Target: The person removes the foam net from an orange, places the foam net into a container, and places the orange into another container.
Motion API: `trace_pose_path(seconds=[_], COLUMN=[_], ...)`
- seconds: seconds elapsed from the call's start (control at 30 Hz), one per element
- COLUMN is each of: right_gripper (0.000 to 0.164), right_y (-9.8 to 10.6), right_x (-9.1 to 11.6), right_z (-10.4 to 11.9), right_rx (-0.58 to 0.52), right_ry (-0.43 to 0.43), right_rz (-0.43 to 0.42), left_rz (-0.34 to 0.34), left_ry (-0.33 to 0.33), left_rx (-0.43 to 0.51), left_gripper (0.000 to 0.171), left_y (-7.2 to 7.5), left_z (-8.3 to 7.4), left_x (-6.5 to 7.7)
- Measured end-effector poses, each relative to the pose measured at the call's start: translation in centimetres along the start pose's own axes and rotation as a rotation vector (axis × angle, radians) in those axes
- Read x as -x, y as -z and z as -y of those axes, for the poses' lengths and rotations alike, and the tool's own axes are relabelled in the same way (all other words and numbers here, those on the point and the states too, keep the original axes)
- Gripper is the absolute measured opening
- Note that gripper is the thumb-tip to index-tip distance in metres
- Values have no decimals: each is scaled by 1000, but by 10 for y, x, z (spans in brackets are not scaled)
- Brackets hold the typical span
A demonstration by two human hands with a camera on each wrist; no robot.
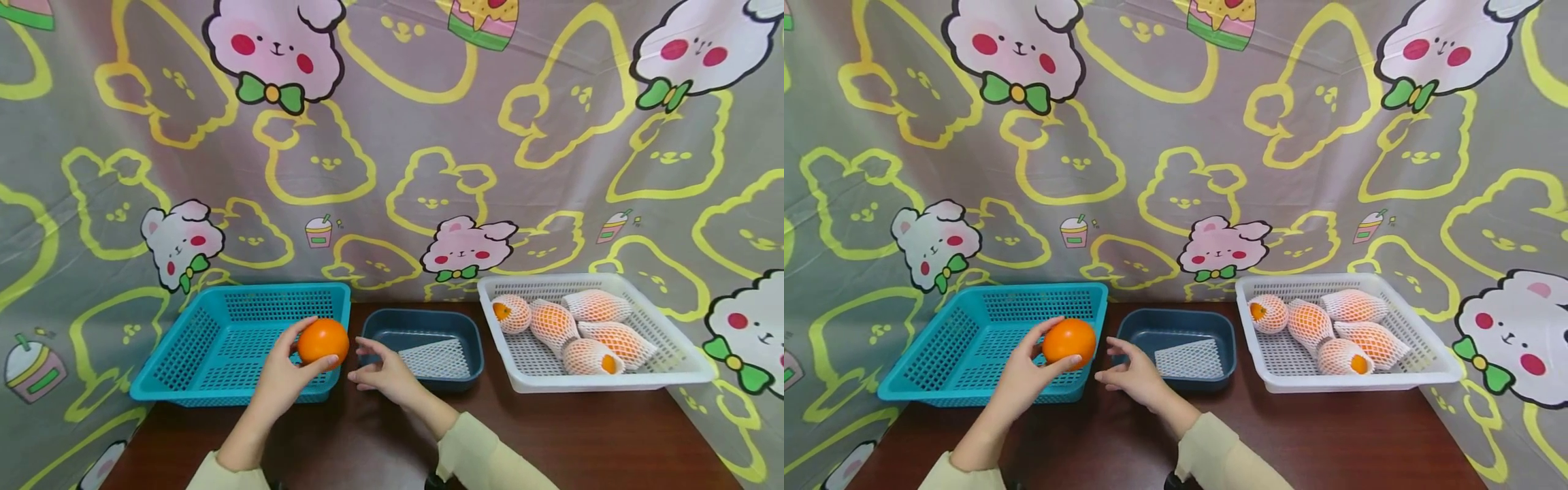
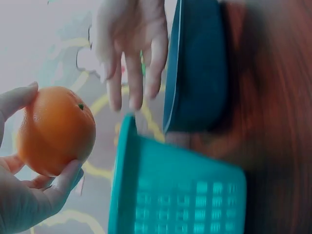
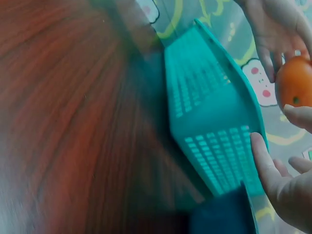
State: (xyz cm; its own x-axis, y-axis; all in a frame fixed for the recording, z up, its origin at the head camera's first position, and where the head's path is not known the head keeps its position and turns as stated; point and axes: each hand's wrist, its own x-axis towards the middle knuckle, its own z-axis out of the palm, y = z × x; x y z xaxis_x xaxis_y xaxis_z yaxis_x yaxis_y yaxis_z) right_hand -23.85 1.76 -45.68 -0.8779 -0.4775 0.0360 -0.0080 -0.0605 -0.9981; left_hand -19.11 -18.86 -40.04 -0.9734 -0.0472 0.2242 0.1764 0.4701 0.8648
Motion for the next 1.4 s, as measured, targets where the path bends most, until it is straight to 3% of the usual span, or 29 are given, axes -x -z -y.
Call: trace_pose_path(seconds=[0.17,0.43,0.77,1.13,1.4], right_gripper=[72,75,70,72,71], right_y=[-15,-33,-41,-46,-47], right_x=[-1,-5,-15,-14,-13], right_z=[-2,-5,-19,-19,-17], right_rx=[-36,-73,-151,-283,-300], right_ry=[0,22,34,-16,-52], right_rz=[-15,-65,-156,-179,-193], left_rz=[-30,-66,-17,-6,30], left_ry=[59,85,114,152,167], left_rx=[-42,-125,-235,-377,-453], left_gripper=[72,73,77,78,76], left_y=[14,29,54,85,99], left_z=[12,37,64,84,95], left_x=[-11,-21,-35,-41,-47])
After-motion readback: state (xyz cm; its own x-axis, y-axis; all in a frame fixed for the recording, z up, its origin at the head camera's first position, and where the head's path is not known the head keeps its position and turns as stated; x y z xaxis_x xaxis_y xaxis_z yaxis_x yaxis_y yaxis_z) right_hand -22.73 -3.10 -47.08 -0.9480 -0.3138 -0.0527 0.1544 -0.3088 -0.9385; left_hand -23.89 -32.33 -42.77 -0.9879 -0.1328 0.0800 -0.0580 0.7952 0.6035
